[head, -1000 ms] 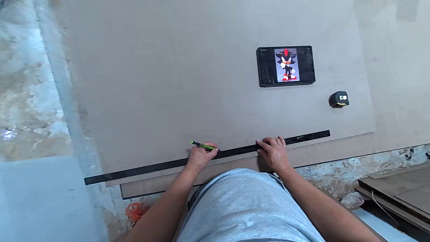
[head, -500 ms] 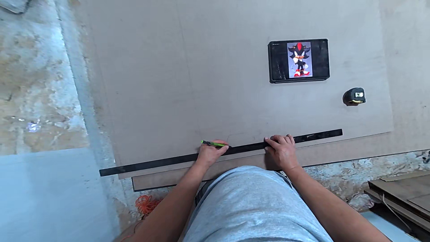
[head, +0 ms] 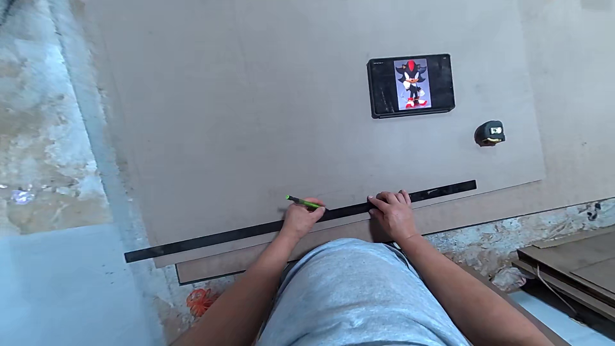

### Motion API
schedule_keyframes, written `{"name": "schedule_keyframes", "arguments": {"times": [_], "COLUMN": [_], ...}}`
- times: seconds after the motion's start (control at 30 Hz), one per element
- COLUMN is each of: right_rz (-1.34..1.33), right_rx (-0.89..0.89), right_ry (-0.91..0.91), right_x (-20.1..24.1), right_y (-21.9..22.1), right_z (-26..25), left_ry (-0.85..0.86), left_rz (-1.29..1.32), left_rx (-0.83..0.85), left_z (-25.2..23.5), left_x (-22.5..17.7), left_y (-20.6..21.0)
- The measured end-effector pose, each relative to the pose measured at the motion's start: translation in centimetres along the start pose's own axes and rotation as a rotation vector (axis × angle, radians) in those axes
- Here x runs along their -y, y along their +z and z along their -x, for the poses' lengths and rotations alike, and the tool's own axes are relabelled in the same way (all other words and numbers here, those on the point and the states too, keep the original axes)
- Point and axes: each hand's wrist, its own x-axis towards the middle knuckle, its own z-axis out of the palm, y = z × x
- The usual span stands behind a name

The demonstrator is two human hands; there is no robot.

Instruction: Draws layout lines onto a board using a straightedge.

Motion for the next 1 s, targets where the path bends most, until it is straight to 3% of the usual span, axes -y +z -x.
{"name": "schedule_keyframes", "arguments": {"times": [0.2,0.83,1.0], "right_rz": [0.003,-0.007,-0.019], "right_rx": [-0.003,-0.015,-0.008], "right_ry": [0.006,-0.035,-0.033], "right_x": [0.1,-0.5,-0.4], "right_y": [0.0,0.4,0.2], "right_z": [0.0,-0.1,-0.1], "left_ry": [0.012,-0.034,0.028], "left_rz": [-0.033,0.026,-0.003], "left_rx": [0.084,0.094,0.100], "left_z": [-1.8,-1.8,-1.9], "left_x": [-3.3,-3.2,-2.8], "left_y": [4.0,4.3,4.5]}}
